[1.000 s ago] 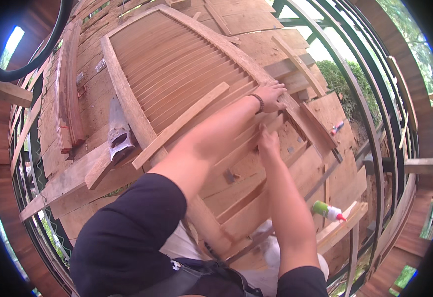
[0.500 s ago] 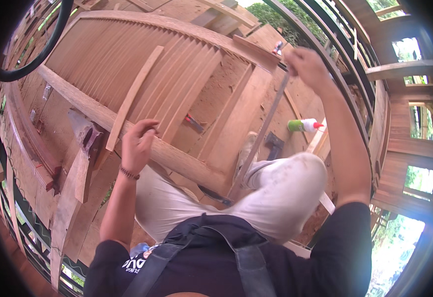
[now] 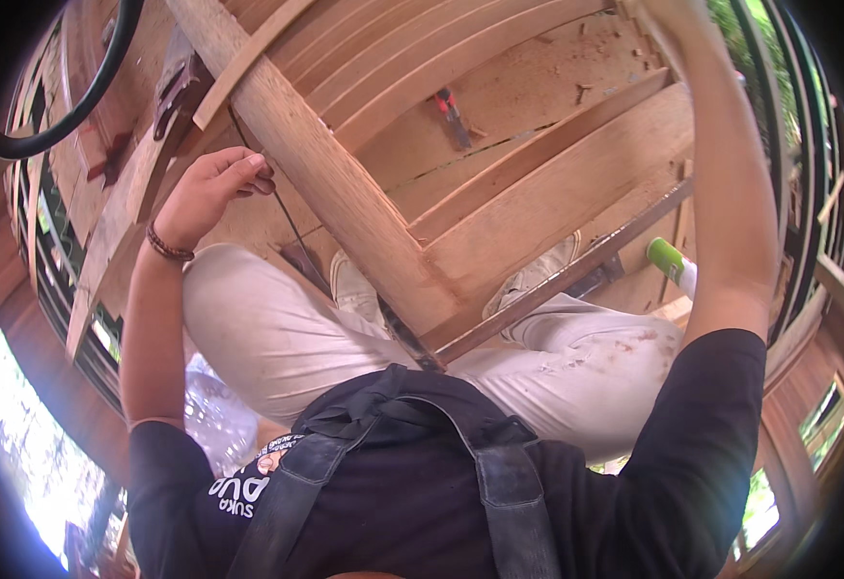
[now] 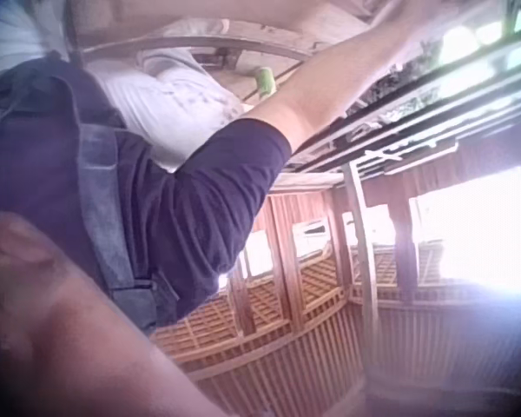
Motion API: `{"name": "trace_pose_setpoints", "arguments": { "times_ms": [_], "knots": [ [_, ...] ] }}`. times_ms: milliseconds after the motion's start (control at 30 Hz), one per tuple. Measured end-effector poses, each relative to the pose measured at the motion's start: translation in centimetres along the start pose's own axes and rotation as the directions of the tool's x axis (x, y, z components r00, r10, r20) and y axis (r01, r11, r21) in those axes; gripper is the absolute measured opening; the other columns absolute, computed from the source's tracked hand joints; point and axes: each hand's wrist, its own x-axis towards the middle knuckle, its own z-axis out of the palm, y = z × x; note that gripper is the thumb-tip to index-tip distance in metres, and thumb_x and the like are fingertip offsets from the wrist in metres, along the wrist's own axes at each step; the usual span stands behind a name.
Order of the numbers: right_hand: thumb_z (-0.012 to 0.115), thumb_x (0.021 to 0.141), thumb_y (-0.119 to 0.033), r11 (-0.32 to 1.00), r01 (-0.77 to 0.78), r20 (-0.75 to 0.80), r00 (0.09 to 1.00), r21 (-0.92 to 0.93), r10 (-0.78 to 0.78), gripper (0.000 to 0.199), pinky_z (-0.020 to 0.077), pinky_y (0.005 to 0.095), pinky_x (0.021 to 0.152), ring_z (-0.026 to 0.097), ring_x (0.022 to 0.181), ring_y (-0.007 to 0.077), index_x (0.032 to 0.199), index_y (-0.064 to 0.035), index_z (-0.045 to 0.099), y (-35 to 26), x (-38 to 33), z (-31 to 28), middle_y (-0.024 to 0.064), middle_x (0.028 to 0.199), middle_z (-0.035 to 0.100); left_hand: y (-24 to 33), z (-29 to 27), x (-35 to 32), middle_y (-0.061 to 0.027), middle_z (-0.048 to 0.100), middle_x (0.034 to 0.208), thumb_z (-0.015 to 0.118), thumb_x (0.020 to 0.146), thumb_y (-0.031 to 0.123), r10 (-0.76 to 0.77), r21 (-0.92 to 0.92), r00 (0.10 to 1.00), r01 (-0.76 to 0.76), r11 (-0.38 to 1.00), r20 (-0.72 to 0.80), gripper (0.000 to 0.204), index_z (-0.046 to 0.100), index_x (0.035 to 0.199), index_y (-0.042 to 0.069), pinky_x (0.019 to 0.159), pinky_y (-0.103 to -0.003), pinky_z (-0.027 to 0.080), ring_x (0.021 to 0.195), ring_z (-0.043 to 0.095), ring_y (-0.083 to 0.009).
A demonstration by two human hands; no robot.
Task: The person assembles a wooden structure by applying glue to thin wooden strips and securing them with a hammer. The person repeatedly places strips, taps them into position, and adjusts alignment within a curved wooden frame.
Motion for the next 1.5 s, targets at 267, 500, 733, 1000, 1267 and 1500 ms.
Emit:
{"name": "trace_pose_setpoints", "arguments": {
  "times_ms": [267, 500, 733, 1000, 1267, 1500],
  "knots": [
    [0.053, 0.102, -0.048, 0.995, 0.093, 0.432, 0.899, -0.020, -0.075, 0.053, 0.0474, 0.0480, 0.106, 0.064, 0.122, 0.0422, 0.131, -0.0055, 0.066, -1.1, 2.1, 2.4, 0.0278, 0.128, 0.068, -0.1, 8.9, -2.3, -0.0080, 0.072, 0.124, 0.056, 0.108, 0.048, -0.233, -0.591, 0.971, 0.155, 0.792, -0.058, 0.050, 0.066, 0.131, 0.005, 0.104, -0.039, 0.050, 0.114, 0.068, -0.0203],
    [0.044, 0.105, -0.053, 0.970, 0.217, 0.538, 0.834, -0.114, -0.123, 0.061, 0.0466, 0.0511, 0.107, 0.064, 0.123, 0.0446, 0.123, -0.0031, 0.073, -2.2, 1.4, 2.5, 0.0288, 0.125, 0.070, -2.6, 9.3, -1.8, -0.0072, 0.071, 0.124, 0.060, 0.107, 0.046, -0.243, -0.647, 0.948, 0.055, 0.760, -0.205, 0.050, 0.063, 0.131, 0.003, 0.097, -0.043, 0.056, 0.113, 0.069, -0.0184],
    [0.057, 0.101, -0.040, 0.934, 0.357, 0.313, 0.889, -0.022, -0.333, 0.045, 0.0509, 0.0507, 0.102, 0.065, 0.117, 0.0422, 0.111, -0.0001, 0.075, -8.0, -2.9, 2.7, 0.0249, 0.122, 0.070, -3.8, 6.9, -3.2, -0.0056, 0.069, 0.129, 0.052, 0.109, 0.047, -0.365, -0.662, 0.869, 0.060, 0.747, -0.333, 0.049, 0.061, 0.136, 0.007, 0.100, -0.043, 0.055, 0.116, 0.068, -0.0173],
    [0.083, 0.085, -0.038, 0.194, 0.915, -0.145, 0.258, 0.353, -0.955, 0.044, 0.0557, 0.0434, 0.094, 0.064, 0.110, 0.0306, 0.111, -0.0076, 0.064, -25.8, -15.4, 1.8, 0.0100, 0.111, 0.064, -3.5, 8.4, -1.2, -0.0151, 0.062, 0.141, 0.048, 0.107, 0.058, -0.410, -0.677, 0.731, -0.097, 0.729, -0.546, 0.069, 0.056, 0.142, -0.001, 0.110, -0.042, 0.046, 0.127, 0.060, -0.0259],
    [0.084, 0.079, -0.029, 0.040, 0.936, -0.244, 0.132, 0.349, -0.961, 0.036, 0.0571, 0.0386, 0.086, 0.064, 0.102, 0.0264, 0.098, -0.0097, 0.061, -27.6, -15.5, 4.3, 0.0072, 0.105, 0.062, -6.4, 8.0, -0.2, -0.0262, 0.066, 0.135, 0.039, 0.104, 0.072, -0.257, -0.296, 0.673, 0.059, 0.954, -0.694, 0.091, 0.062, 0.135, -0.010, 0.110, -0.040, 0.043, 0.126, 0.061, -0.0335],
    [0.077, 0.087, -0.039, 0.056, 0.959, -0.206, 0.116, 0.277, -0.972, 0.034, 0.0582, 0.0401, 0.085, 0.069, 0.104, 0.0267, 0.100, -0.0093, 0.066, -27.2, -15.4, 3.7, 0.0078, 0.104, 0.067, -3.3, 4.3, -3.1, -0.0106, 0.073, 0.097, 0.047, 0.104, 0.067, -0.298, -0.016, 0.794, 0.341, 0.940, -0.530, 0.072, 0.070, 0.114, 0.000, 0.079, -0.034, 0.056, 0.087, 0.070, -0.0193]
  ]
}}
